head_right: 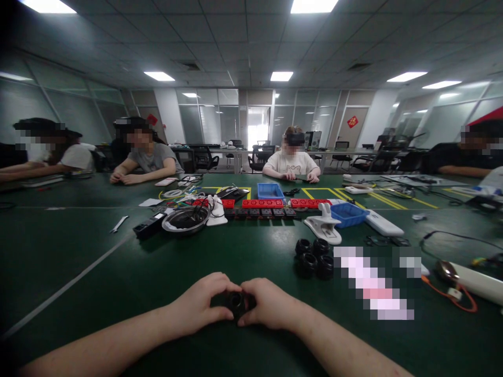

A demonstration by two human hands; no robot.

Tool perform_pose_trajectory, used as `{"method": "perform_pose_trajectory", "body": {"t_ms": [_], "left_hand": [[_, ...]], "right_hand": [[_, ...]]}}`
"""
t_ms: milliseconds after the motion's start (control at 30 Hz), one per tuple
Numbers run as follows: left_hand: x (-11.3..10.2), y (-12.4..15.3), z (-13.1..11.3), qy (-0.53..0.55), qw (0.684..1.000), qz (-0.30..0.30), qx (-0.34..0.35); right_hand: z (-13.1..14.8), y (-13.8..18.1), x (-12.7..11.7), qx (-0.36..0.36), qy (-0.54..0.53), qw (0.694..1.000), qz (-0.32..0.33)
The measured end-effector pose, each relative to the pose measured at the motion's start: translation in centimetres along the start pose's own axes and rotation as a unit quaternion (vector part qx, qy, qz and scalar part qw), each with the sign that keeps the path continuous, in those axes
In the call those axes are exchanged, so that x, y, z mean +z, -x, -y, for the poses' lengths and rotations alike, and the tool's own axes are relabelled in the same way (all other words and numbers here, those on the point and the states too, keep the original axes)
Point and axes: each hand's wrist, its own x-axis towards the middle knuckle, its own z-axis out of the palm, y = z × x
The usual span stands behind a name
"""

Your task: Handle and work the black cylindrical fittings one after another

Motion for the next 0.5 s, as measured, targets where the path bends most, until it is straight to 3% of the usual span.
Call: {"method": "perform_pose_trajectory", "body": {"t_ms": [267,367,500], "left_hand": [[1.3,0.0,-0.6,0.009,0.991,-0.085,-0.101],[0.9,0.0,-0.3,0.018,0.995,-0.068,-0.069],[0.2,0.1,0.3,0.027,0.999,-0.029,-0.004]], "right_hand": [[1.9,-0.2,1.9,0.056,0.199,0.968,-0.140],[2.2,0.1,1.8,0.061,0.197,0.970,-0.133],[1.3,0.3,0.7,0.003,0.094,0.991,-0.098]]}}
